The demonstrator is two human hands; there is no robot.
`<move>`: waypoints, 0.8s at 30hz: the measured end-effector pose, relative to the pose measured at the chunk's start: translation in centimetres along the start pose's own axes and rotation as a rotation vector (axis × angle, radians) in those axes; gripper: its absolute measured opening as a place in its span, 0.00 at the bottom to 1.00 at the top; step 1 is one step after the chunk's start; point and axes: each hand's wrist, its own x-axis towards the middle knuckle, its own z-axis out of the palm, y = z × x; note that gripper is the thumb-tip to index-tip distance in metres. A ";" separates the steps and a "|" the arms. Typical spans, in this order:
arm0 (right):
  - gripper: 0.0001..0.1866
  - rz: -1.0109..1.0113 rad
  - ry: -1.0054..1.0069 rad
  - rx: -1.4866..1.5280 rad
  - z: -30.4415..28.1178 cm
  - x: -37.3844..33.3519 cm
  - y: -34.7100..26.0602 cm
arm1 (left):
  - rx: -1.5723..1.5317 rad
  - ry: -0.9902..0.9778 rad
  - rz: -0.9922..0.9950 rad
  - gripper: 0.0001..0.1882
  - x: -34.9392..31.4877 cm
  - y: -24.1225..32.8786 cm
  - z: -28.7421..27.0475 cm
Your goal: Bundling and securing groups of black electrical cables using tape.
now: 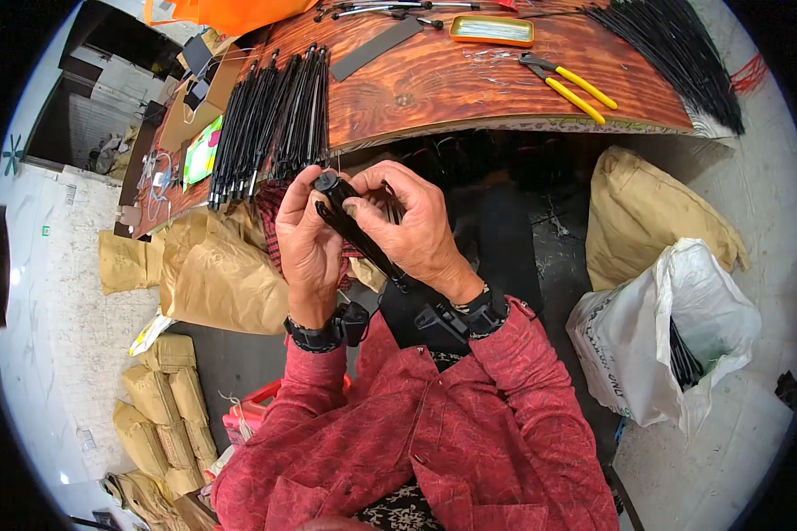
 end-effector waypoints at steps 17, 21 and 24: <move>0.06 0.076 -0.041 0.178 0.3 -0.1 0.3 | -0.076 0.011 -0.015 0.17 -0.4 0.2 1.0; 0.06 -0.004 0.009 0.091 1.1 -0.1 0.5 | -0.069 0.064 -0.050 0.17 -0.3 0.7 1.6; 0.07 -0.152 0.100 -0.018 1.6 0.0 0.1 | -0.068 0.057 -0.005 0.16 -0.2 0.2 1.3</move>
